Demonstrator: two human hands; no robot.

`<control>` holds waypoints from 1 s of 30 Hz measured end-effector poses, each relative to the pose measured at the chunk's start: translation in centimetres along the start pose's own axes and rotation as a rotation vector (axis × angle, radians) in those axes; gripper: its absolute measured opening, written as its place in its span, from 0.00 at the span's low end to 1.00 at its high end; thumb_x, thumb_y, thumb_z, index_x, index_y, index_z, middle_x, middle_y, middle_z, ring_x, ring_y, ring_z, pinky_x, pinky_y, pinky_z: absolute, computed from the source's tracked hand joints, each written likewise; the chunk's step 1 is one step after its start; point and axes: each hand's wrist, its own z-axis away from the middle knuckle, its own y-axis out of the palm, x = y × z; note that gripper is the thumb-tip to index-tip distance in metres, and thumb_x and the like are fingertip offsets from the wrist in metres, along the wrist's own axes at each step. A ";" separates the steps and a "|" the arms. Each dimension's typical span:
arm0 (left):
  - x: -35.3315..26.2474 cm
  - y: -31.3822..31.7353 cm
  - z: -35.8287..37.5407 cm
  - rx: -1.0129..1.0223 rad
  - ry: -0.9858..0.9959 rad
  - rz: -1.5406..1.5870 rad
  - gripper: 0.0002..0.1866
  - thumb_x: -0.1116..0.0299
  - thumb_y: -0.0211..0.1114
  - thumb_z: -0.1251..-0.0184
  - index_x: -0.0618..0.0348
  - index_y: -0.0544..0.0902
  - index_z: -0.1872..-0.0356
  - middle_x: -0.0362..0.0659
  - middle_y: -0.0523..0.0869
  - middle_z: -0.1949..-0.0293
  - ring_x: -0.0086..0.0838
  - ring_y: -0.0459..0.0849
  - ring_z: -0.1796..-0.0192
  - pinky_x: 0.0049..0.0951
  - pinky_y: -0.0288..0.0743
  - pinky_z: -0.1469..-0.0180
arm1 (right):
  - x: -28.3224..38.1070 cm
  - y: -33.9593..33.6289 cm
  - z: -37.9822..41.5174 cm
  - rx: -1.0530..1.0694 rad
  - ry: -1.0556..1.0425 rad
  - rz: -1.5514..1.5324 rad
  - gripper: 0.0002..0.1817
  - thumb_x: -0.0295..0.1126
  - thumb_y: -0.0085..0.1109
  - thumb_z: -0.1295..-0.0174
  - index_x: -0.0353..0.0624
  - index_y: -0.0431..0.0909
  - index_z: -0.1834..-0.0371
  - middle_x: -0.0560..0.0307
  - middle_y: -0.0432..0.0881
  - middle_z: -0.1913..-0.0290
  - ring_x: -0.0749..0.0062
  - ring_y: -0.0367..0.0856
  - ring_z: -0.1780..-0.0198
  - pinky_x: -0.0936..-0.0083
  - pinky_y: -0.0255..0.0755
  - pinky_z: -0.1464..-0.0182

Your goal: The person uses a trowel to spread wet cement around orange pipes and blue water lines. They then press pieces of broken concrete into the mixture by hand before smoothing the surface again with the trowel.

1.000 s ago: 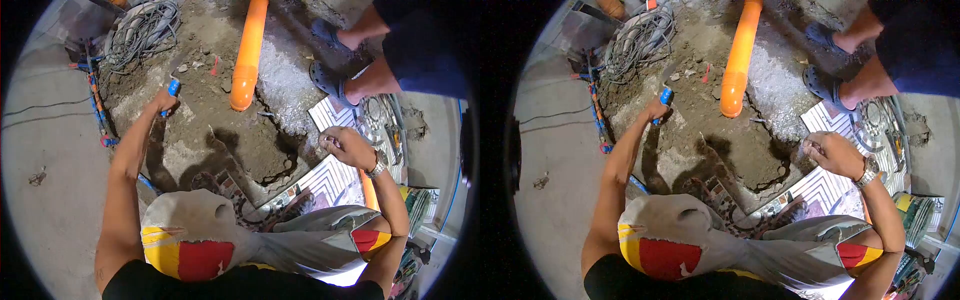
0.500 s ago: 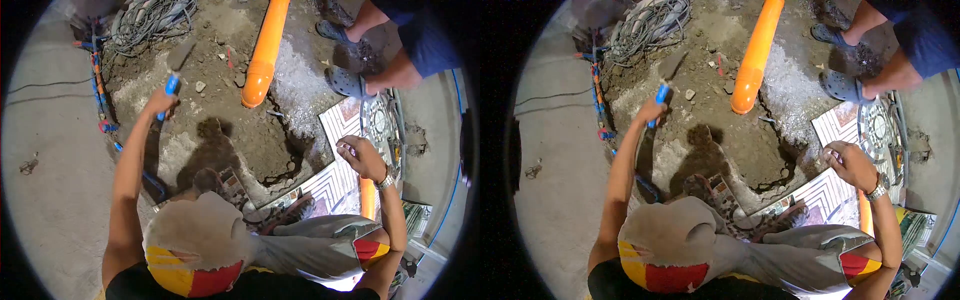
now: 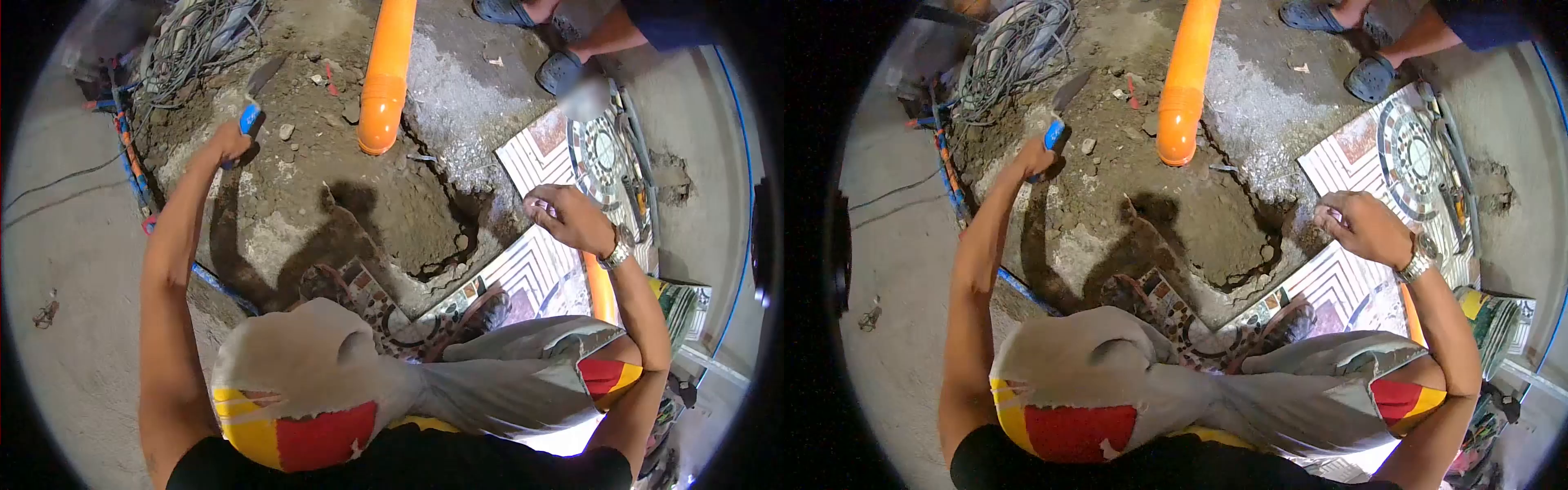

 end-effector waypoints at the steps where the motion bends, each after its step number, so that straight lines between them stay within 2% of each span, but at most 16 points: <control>1: 0.0 0.4 0.7 0.043 -0.067 0.009 0.07 0.70 0.63 0.49 0.64 0.80 0.74 0.53 0.85 0.78 0.43 0.87 0.77 0.42 0.78 0.72 | -0.1 0.3 -0.2 0.007 -0.030 0.007 0.11 0.35 0.59 0.32 0.38 0.81 0.58 0.43 0.83 0.67 0.45 0.81 0.63 0.57 0.73 0.60; 5: -2.6 3.2 3.7 -0.027 -0.235 0.071 0.07 0.70 0.63 0.48 0.64 0.78 0.75 0.50 0.83 0.79 0.40 0.86 0.78 0.41 0.78 0.72 | -0.1 0.8 -1.0 0.010 -0.089 -0.062 0.11 0.35 0.60 0.33 0.38 0.81 0.56 0.43 0.81 0.70 0.46 0.80 0.65 0.58 0.73 0.60; 7: -5.0 4.8 6.0 -0.128 -0.215 0.264 0.07 0.71 0.62 0.46 0.65 0.77 0.76 0.50 0.83 0.78 0.38 0.85 0.78 0.41 0.78 0.72 | 0.5 0.8 -0.8 0.030 -0.078 -0.072 0.10 0.34 0.60 0.34 0.38 0.80 0.57 0.44 0.80 0.70 0.46 0.80 0.66 0.58 0.73 0.61; 9: -5.9 5.9 8.4 0.064 -0.312 0.223 0.07 0.72 0.62 0.45 0.67 0.77 0.74 0.53 0.84 0.77 0.40 0.85 0.79 0.42 0.78 0.71 | 0.8 0.5 -0.8 0.064 -0.012 -0.062 0.10 0.34 0.59 0.33 0.38 0.80 0.57 0.43 0.80 0.70 0.46 0.80 0.67 0.58 0.73 0.62; 10: -6.1 5.9 10.4 -0.042 -0.114 0.153 0.08 0.71 0.62 0.45 0.67 0.77 0.70 0.53 0.84 0.77 0.40 0.85 0.78 0.43 0.78 0.71 | 0.3 0.5 -0.6 0.052 -0.035 -0.060 0.10 0.34 0.59 0.32 0.38 0.80 0.58 0.43 0.80 0.70 0.46 0.79 0.67 0.58 0.73 0.62; 11: -6.1 5.6 11.9 -0.045 -0.121 0.153 0.08 0.71 0.62 0.45 0.67 0.77 0.70 0.53 0.84 0.77 0.40 0.85 0.78 0.43 0.78 0.71 | 0.4 0.5 -0.5 0.055 -0.041 -0.059 0.10 0.34 0.59 0.32 0.38 0.80 0.58 0.43 0.80 0.70 0.46 0.79 0.67 0.58 0.73 0.62; 13: -6.4 4.4 14.8 0.237 -0.309 0.134 0.09 0.70 0.64 0.46 0.64 0.78 0.66 0.52 0.83 0.78 0.41 0.84 0.78 0.43 0.78 0.70 | 0.9 0.4 -0.5 0.034 -0.026 -0.055 0.10 0.34 0.59 0.32 0.38 0.80 0.58 0.43 0.81 0.69 0.45 0.80 0.66 0.58 0.73 0.62; 17: -6.3 5.1 19.8 0.172 -0.195 0.138 0.09 0.69 0.65 0.46 0.60 0.81 0.64 0.51 0.83 0.76 0.41 0.84 0.78 0.42 0.78 0.70 | 1.7 0.2 -1.3 0.086 0.021 0.016 0.11 0.34 0.59 0.32 0.37 0.81 0.58 0.43 0.83 0.67 0.45 0.82 0.63 0.56 0.74 0.59; 19: -9.1 2.6 20.6 0.250 -0.292 0.395 0.12 0.67 0.67 0.47 0.58 0.82 0.62 0.52 0.84 0.74 0.43 0.84 0.78 0.44 0.77 0.70 | 1.7 0.1 -1.6 0.042 -0.041 0.086 0.11 0.35 0.58 0.31 0.37 0.81 0.57 0.43 0.83 0.66 0.44 0.82 0.63 0.55 0.74 0.59; 21: -7.2 2.1 16.6 0.078 -0.152 0.235 0.14 0.65 0.65 0.45 0.60 0.82 0.60 0.54 0.85 0.74 0.44 0.84 0.78 0.45 0.78 0.68 | 2.8 -0.4 -2.0 0.026 -0.048 0.051 0.11 0.35 0.58 0.31 0.37 0.80 0.57 0.42 0.82 0.67 0.43 0.81 0.63 0.54 0.74 0.59; 22: -7.9 0.0 13.8 0.089 -0.195 0.300 0.14 0.64 0.64 0.45 0.62 0.83 0.61 0.55 0.86 0.74 0.45 0.85 0.77 0.46 0.79 0.67 | 3.5 -0.7 -2.0 0.035 0.012 0.051 0.11 0.36 0.58 0.31 0.37 0.80 0.58 0.42 0.81 0.68 0.43 0.80 0.64 0.55 0.74 0.59; 23: -7.3 -0.7 9.8 -0.008 -0.179 0.077 0.12 0.65 0.63 0.45 0.64 0.84 0.64 0.54 0.86 0.76 0.42 0.87 0.75 0.44 0.80 0.67 | 3.4 -0.7 -2.1 0.032 0.017 0.054 0.11 0.36 0.58 0.31 0.37 0.80 0.58 0.42 0.81 0.68 0.43 0.80 0.64 0.55 0.74 0.59; 26: -4.1 -1.5 -2.8 -0.153 -0.065 0.012 0.12 0.67 0.62 0.46 0.66 0.84 0.67 0.53 0.88 0.75 0.41 0.88 0.74 0.43 0.80 0.67 | 2.9 -0.2 -2.1 0.017 -0.022 0.109 0.11 0.36 0.58 0.31 0.39 0.80 0.59 0.43 0.80 0.69 0.44 0.80 0.64 0.55 0.73 0.61; 27: -4.7 -1.9 -4.9 -0.150 -0.049 0.008 0.12 0.67 0.62 0.46 0.66 0.84 0.67 0.53 0.88 0.75 0.41 0.88 0.74 0.43 0.80 0.67 | 2.7 -0.2 -1.9 0.007 -0.009 0.106 0.11 0.36 0.58 0.31 0.39 0.80 0.59 0.43 0.80 0.69 0.44 0.80 0.64 0.55 0.73 0.61; 29: -6.9 -2.1 -7.7 0.046 -0.305 0.047 0.12 0.68 0.62 0.47 0.69 0.84 0.67 0.55 0.88 0.72 0.41 0.88 0.74 0.43 0.81 0.65 | 2.3 -0.1 -1.4 0.002 -0.032 0.103 0.09 0.35 0.58 0.32 0.39 0.80 0.59 0.43 0.80 0.70 0.44 0.80 0.65 0.56 0.73 0.61; 30: -7.6 -1.4 -7.0 0.048 -0.199 0.084 0.13 0.69 0.62 0.47 0.70 0.84 0.65 0.61 0.89 0.66 0.47 0.90 0.67 0.44 0.81 0.61 | 2.4 -0.4 -1.0 -0.003 -0.010 0.082 0.08 0.34 0.58 0.32 0.39 0.79 0.60 0.43 0.79 0.71 0.45 0.80 0.66 0.56 0.72 0.62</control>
